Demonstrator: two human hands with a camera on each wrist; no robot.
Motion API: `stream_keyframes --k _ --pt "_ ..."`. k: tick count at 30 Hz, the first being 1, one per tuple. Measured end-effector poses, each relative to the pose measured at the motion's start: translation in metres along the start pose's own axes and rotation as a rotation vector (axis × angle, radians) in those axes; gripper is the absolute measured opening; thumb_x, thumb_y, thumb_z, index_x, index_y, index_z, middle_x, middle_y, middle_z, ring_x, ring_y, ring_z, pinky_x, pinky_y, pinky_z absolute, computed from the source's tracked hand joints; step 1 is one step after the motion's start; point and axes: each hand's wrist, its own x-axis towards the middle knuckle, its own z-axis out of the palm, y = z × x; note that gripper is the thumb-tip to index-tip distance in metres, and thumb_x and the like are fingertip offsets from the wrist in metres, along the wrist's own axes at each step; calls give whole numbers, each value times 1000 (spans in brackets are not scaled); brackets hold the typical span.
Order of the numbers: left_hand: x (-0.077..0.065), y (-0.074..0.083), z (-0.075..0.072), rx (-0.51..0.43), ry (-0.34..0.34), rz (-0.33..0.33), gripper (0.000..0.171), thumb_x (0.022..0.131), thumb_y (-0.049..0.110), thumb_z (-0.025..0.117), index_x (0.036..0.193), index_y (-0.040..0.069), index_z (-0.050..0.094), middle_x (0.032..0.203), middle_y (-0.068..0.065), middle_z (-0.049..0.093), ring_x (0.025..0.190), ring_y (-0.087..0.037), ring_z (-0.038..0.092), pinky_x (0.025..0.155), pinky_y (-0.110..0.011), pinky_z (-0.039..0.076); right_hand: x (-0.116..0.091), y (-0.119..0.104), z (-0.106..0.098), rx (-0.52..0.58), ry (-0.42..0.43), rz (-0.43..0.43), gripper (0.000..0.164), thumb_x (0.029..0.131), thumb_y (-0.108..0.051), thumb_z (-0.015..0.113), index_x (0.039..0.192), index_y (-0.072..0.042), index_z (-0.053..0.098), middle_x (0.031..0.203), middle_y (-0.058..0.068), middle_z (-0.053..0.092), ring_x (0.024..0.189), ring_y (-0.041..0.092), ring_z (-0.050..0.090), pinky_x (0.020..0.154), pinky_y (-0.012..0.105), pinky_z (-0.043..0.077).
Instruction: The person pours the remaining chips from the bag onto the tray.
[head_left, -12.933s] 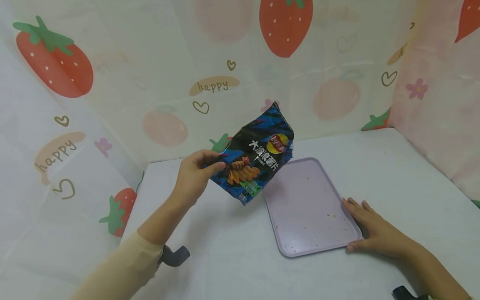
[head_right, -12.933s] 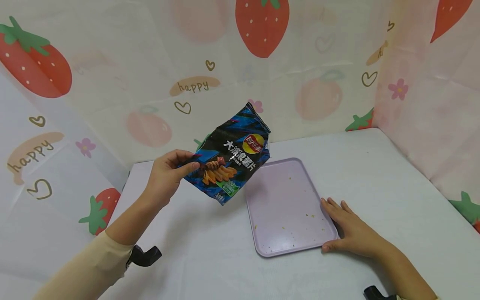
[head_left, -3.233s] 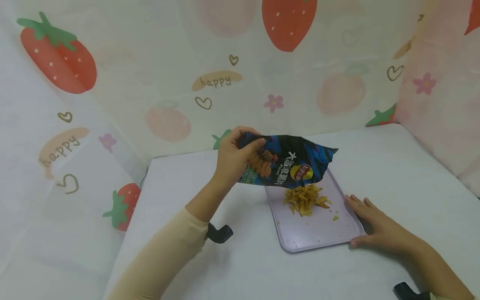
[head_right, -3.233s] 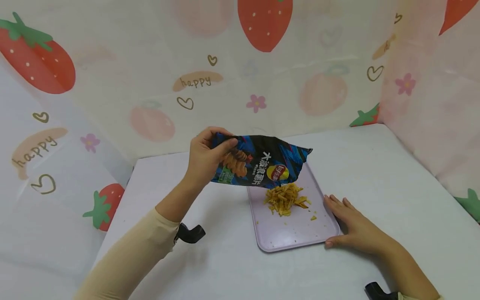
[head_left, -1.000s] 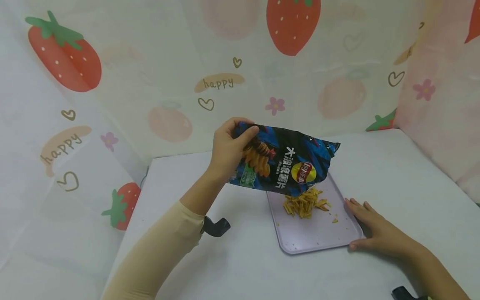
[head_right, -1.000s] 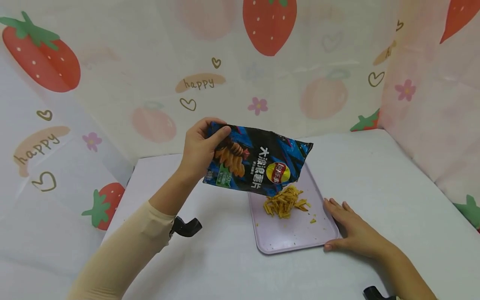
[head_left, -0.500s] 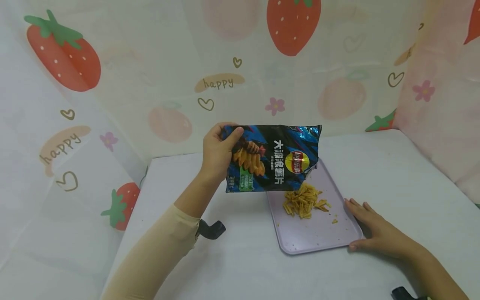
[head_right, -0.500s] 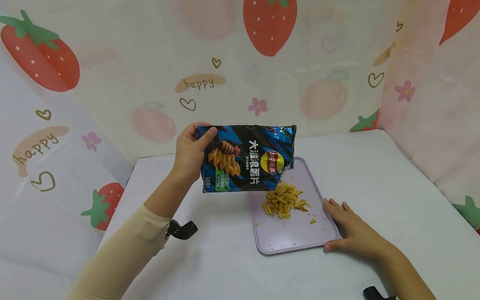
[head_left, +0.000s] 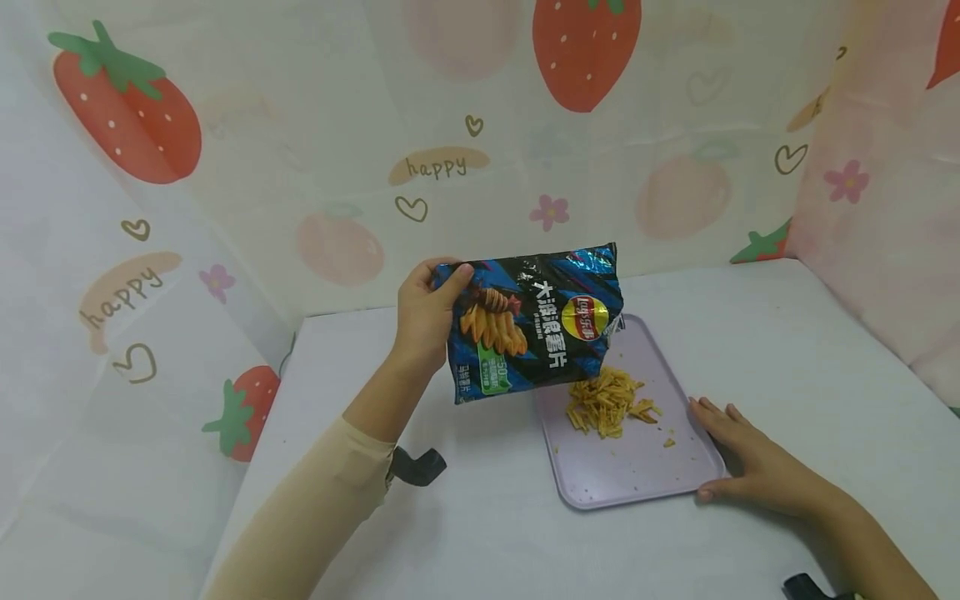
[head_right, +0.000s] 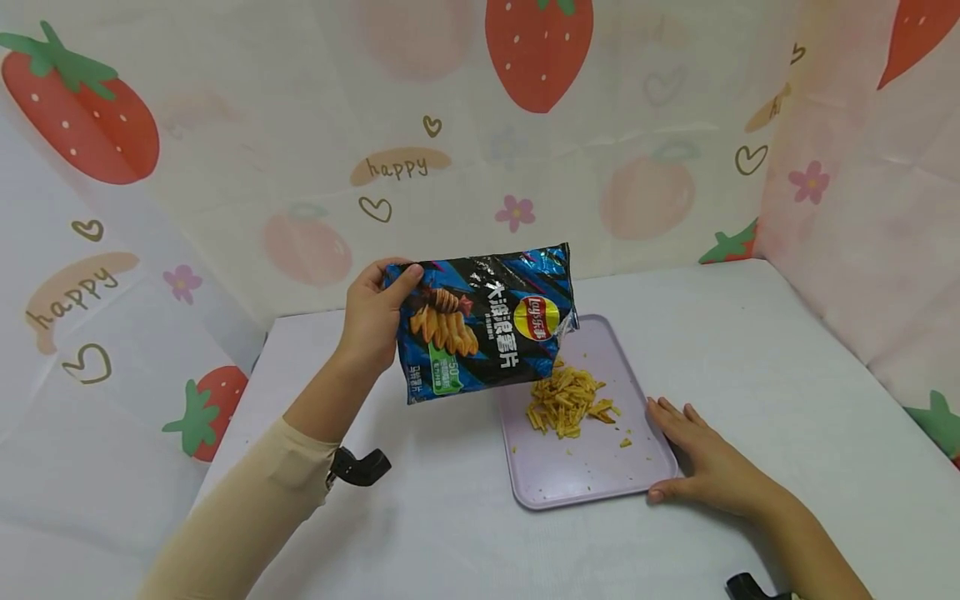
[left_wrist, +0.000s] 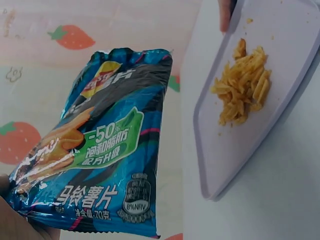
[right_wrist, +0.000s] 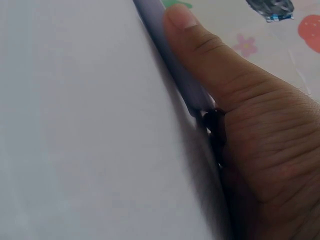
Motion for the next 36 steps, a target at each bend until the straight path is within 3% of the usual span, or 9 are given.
stream_keyframes --k 4,14,21,27,36 --pt "1 -3 -4 -11 17 -36 25 93 31 76 112 17 66 104 -3 70 94 -17 68 79 -29 57 0 0 0 -5 6 -11 116 72 -45 90 162 -10 27 161 30 30 157 40 8 117 6 -5" --pt "-1 -8 -13 -41 40 -105 26 96 29 74 116 17 64 114 -7 69 97 -19 67 82 -30 58 0 -2 -2 9 0 -7 116 72 -43 90 162 -9 27 161 32 29 150 58 12 116 6 -5" --pt "-3 -14 -18 -49 38 -124 25 97 25 73 118 17 63 115 -8 68 98 -18 68 80 -29 59 0 -3 -1 -11 3 -9 115 72 -44 90 162 -9 27 161 30 30 157 40 8 116 6 -5" --pt "-6 -17 -22 -35 36 -118 25 97 22 73 119 16 63 116 -8 66 99 -19 68 78 -29 60 -1 -4 -2 12 -6 9 116 72 -43 90 163 -11 26 162 31 29 150 58 11 115 5 -6" --pt "-13 -23 -32 -30 50 -133 25 99 21 70 122 16 61 124 -11 65 104 -23 68 83 -31 61 -1 -3 -1 12 -9 13 116 72 -43 90 163 -11 26 162 30 28 149 60 10 115 5 -6"
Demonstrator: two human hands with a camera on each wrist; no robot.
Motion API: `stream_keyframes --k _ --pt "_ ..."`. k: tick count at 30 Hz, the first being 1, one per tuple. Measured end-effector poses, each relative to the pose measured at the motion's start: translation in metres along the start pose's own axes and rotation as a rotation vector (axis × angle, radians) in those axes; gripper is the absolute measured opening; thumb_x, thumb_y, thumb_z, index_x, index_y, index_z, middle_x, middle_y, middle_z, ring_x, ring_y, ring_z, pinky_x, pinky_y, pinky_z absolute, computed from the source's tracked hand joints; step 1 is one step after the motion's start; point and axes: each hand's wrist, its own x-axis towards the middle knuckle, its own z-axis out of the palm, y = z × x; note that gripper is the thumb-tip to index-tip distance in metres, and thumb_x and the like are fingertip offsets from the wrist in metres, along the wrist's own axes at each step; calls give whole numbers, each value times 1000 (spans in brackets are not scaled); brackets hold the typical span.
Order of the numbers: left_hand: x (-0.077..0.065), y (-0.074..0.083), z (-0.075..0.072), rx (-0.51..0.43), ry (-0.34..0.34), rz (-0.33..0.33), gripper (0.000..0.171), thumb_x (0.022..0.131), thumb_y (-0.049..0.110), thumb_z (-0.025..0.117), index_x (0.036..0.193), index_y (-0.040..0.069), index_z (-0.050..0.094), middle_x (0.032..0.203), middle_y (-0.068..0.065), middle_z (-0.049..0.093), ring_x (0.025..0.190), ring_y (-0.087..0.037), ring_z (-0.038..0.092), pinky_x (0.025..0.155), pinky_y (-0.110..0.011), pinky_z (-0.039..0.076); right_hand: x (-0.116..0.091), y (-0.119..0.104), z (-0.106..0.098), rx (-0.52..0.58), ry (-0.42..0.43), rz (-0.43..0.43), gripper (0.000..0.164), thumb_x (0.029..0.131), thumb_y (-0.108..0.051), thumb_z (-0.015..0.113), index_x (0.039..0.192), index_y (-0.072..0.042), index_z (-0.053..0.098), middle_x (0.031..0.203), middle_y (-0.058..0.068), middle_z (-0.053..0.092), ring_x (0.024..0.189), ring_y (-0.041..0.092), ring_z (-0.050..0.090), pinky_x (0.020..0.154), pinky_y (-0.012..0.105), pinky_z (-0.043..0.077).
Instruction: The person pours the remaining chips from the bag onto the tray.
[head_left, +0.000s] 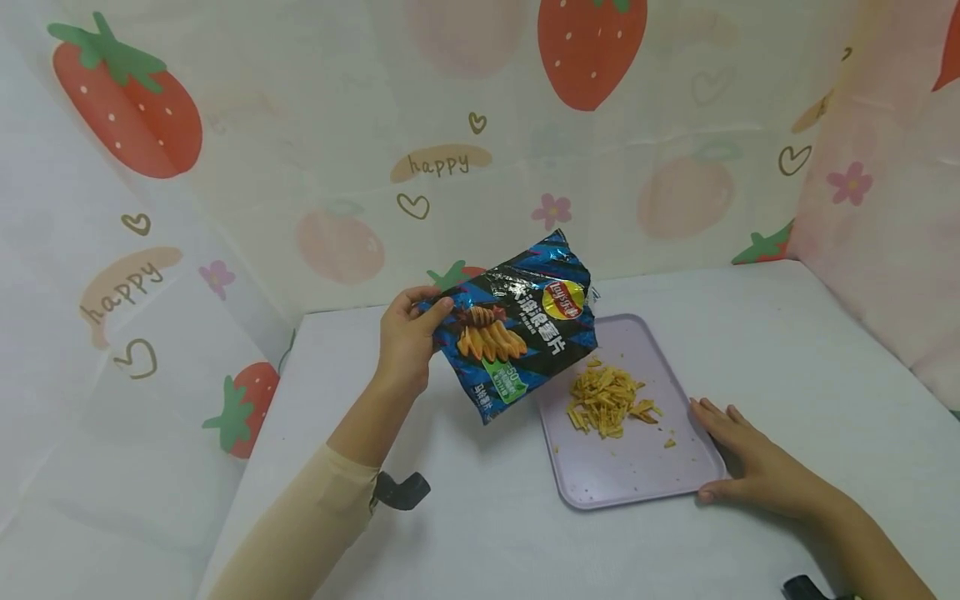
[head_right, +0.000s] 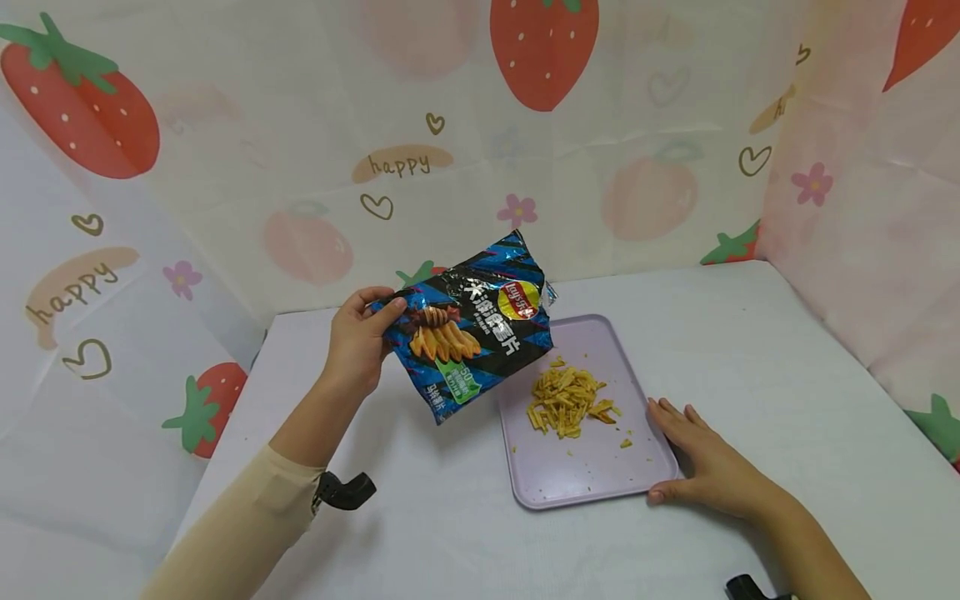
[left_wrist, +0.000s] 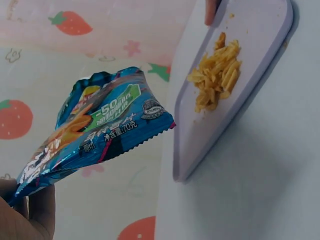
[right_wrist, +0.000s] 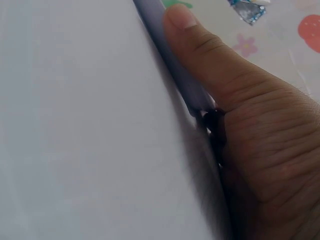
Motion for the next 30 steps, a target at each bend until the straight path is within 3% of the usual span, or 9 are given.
stream_keyframes --k 17,23,25,30 --pt "-8 -18 -22 -46 66 -27 31 99 18 70 126 11 58 122 -13 64 100 -21 68 85 -31 61 0 0 0 -10 1 -7 116 71 -45 90 163 -10 26 161 30 29 153 52 9 115 5 -6" --pt "-12 -23 -30 -81 100 -61 31 98 17 70 126 10 58 124 -12 63 100 -20 68 86 -30 61 1 1 -1 -33 21 -48 116 72 -45 90 162 -8 28 160 31 32 157 7 0 117 7 -5" --pt "-14 -25 -33 -98 113 -68 29 99 15 70 124 11 58 124 -13 63 100 -20 68 86 -31 61 1 0 -1 -32 23 -54 115 72 -45 90 162 -8 28 160 31 32 154 0 -1 118 7 -4" --pt "-17 -35 -39 -146 126 -107 26 99 13 69 122 12 56 128 -14 62 102 -20 69 87 -31 60 -1 1 -1 -16 12 -34 115 73 -43 90 162 -10 27 161 30 30 158 14 1 117 6 -5"
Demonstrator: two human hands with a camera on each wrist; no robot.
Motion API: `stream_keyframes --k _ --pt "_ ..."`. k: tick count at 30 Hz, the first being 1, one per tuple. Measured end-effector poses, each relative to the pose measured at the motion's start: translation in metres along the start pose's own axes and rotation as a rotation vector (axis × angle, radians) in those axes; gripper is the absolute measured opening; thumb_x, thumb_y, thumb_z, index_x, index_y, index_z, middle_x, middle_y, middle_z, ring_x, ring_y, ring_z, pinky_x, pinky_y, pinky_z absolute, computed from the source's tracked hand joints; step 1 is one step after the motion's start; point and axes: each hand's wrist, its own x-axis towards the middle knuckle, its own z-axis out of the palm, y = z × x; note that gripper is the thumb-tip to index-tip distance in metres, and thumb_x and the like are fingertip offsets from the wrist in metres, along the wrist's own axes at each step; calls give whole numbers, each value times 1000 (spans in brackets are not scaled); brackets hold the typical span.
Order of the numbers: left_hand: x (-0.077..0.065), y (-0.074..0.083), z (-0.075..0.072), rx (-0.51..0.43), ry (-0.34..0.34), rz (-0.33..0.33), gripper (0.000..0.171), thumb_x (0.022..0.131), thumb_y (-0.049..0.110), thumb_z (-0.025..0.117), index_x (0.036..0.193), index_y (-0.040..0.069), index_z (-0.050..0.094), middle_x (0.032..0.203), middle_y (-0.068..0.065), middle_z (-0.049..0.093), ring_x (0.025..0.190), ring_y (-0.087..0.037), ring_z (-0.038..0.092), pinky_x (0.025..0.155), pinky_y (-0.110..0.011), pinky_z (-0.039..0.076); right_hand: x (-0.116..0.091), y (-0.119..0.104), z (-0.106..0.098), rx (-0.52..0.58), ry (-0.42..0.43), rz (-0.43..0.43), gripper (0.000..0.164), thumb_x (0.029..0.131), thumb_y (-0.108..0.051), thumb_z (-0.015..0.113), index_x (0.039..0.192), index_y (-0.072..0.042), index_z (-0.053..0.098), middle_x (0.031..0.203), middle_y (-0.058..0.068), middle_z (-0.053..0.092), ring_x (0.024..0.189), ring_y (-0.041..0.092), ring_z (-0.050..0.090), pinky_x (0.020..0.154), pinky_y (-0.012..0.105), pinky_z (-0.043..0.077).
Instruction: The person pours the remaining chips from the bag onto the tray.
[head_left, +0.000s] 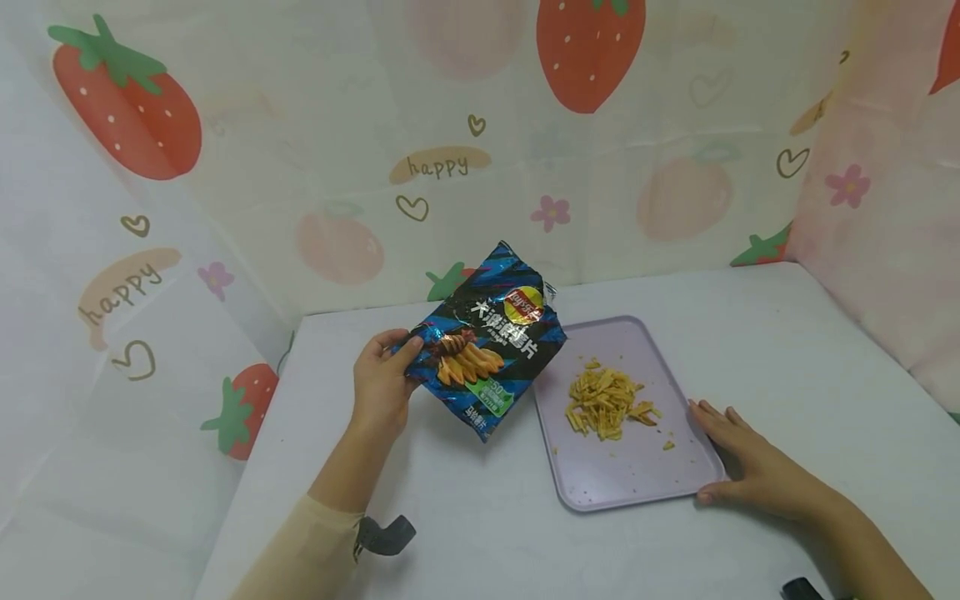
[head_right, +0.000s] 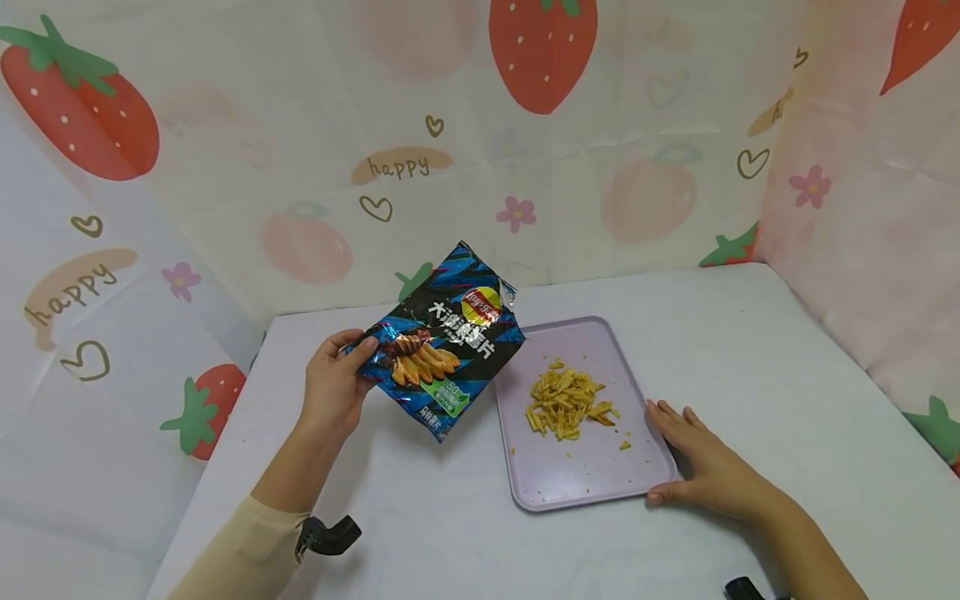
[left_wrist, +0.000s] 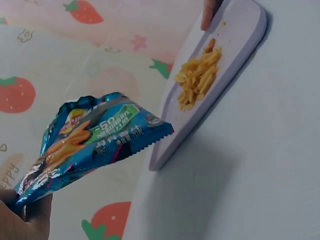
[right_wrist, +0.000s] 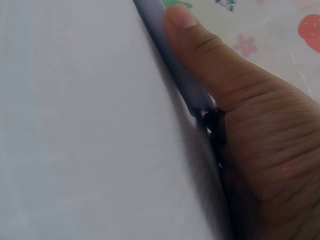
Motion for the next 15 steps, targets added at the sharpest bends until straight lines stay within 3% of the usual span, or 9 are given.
stream_keyframes --k 5,15 --pt "-2 -9 -7 -30 16 -30 26 100 13 67 123 12 53 133 -15 60 108 -21 70 90 -33 60 0 1 2 -2 -6 23 115 72 -45 89 163 -11 26 163 28 29 159 22 2 116 6 -5" --pt "-5 -26 -22 -101 71 -49 33 100 14 67 128 10 51 140 -13 55 121 -25 64 92 -32 59 1 1 1 17 -12 52 116 72 -45 90 163 -13 25 162 30 27 151 56 9 114 5 -7"
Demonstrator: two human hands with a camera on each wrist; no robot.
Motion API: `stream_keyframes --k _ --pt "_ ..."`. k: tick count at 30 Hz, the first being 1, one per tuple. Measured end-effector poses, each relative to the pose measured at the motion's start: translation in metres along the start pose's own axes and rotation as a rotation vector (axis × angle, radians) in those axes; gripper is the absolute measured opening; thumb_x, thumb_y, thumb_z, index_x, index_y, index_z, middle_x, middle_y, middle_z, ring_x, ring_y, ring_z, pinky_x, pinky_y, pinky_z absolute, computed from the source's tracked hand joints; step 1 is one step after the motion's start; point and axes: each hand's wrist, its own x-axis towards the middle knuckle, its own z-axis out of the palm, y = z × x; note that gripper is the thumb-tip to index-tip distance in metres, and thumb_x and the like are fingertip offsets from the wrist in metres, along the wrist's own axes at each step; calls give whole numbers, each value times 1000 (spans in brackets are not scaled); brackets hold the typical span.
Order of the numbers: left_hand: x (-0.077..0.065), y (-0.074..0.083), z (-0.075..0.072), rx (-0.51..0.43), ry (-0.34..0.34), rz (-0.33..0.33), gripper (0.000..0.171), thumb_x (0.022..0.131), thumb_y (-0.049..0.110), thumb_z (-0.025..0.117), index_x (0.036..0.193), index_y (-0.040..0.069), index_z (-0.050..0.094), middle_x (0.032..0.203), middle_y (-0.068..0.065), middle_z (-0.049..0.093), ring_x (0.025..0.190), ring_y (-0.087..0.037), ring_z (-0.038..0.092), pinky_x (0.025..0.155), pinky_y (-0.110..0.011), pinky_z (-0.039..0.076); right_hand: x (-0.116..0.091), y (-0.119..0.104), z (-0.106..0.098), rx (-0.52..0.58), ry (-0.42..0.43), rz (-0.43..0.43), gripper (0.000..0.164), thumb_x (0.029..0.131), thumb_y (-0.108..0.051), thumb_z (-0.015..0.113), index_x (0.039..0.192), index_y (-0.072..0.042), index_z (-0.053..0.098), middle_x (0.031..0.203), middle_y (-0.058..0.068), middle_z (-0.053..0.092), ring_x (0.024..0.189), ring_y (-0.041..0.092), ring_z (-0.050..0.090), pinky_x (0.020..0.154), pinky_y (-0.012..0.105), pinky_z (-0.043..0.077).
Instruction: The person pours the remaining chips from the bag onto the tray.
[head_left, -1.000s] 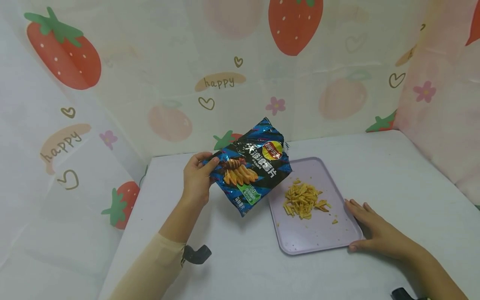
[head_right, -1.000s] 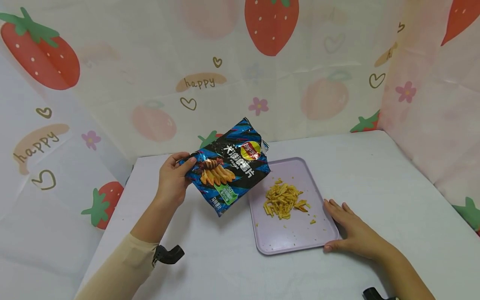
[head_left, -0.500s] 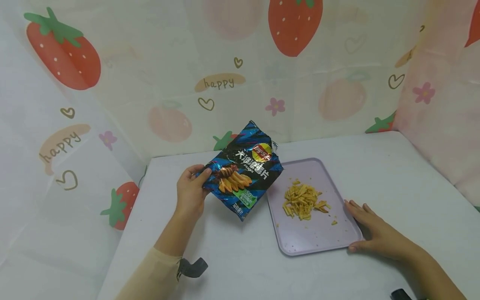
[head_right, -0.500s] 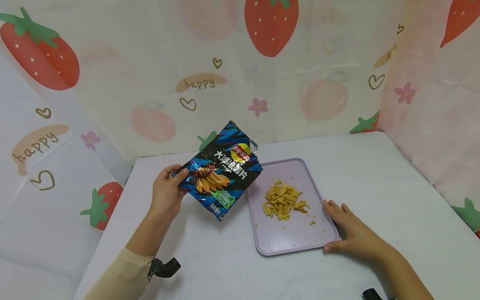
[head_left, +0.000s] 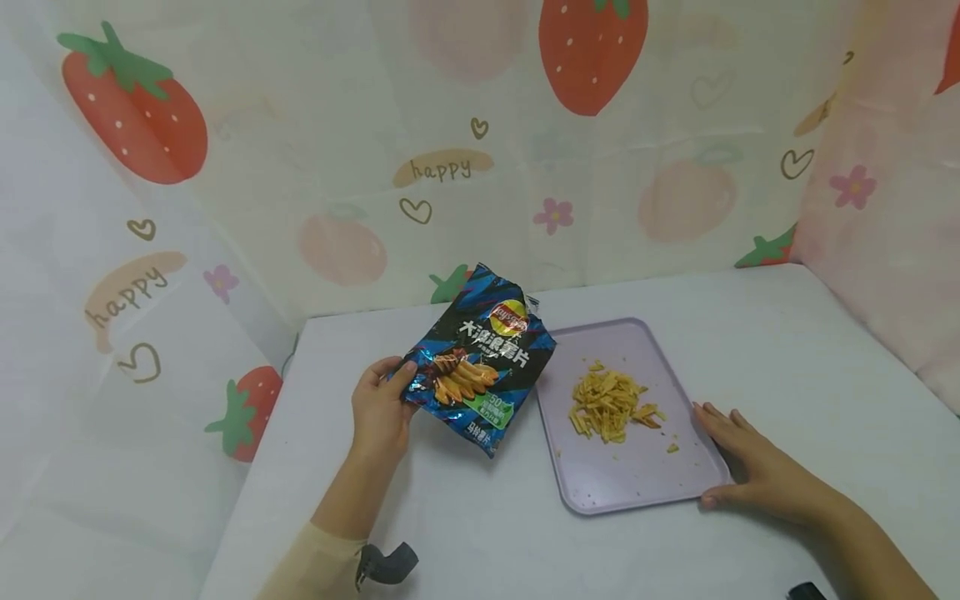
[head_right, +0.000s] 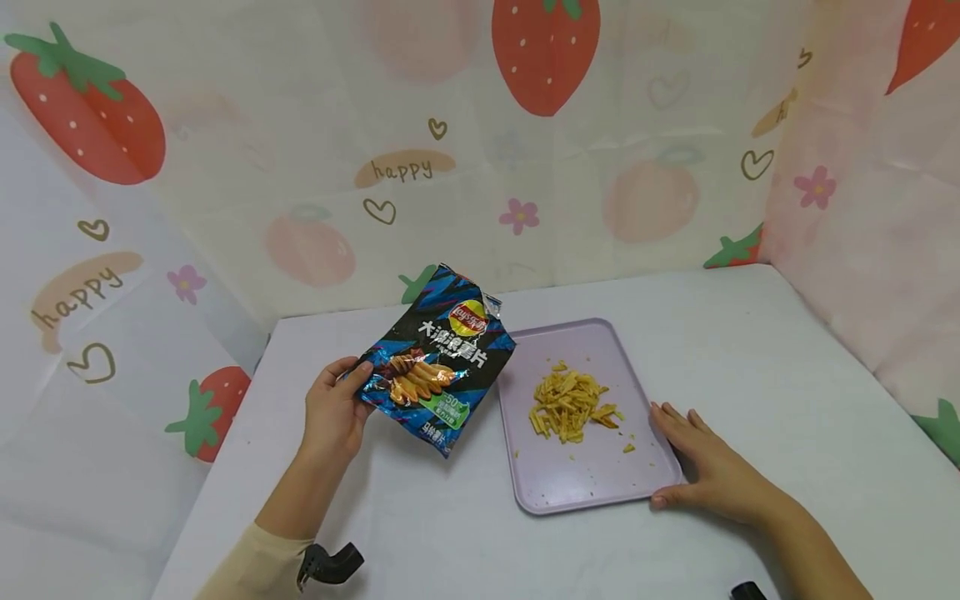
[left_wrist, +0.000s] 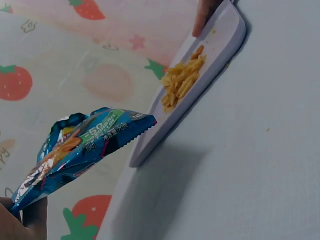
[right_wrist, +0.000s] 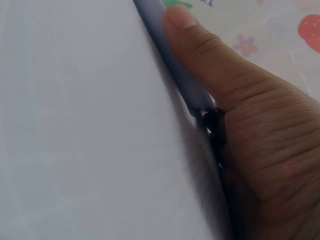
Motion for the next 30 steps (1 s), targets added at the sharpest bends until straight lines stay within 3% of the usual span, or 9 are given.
stream_keyframes --k 5,14,23,26,30 --pt "0 -10 -6 -22 21 -10 33 101 13 67 129 10 50 142 -15 52 121 -25 63 93 -32 59 -2 -2 -1 28 -1 9 116 72 -42 90 163 -13 25 163 31 26 145 66 9 114 6 -8" --pt "-2 -21 -19 -101 46 -15 36 101 8 64 132 6 45 149 -18 44 129 -28 57 96 -33 57 -1 -1 -1 27 0 0 116 72 -41 91 163 -13 25 163 31 26 147 64 8 114 5 -7" --pt "-6 -34 -31 -88 71 -32 37 102 6 61 134 3 43 146 -20 46 125 -24 58 98 -30 55 -1 1 -2 10 1 -10 116 72 -41 91 163 -12 25 163 30 27 148 61 9 115 6 -7" --pt "-6 -37 -33 -87 77 -34 34 102 7 61 131 5 44 145 -20 47 123 -22 60 98 -29 55 -2 0 -2 -4 8 -27 115 72 -41 91 163 -11 26 162 30 28 155 48 7 115 6 -6" --pt "-6 -40 -35 -93 87 -35 32 102 8 62 129 6 45 146 -20 46 125 -22 59 98 -28 55 -2 0 -1 -22 24 -59 114 72 -41 91 162 -10 28 161 29 31 158 14 2 117 7 -4"
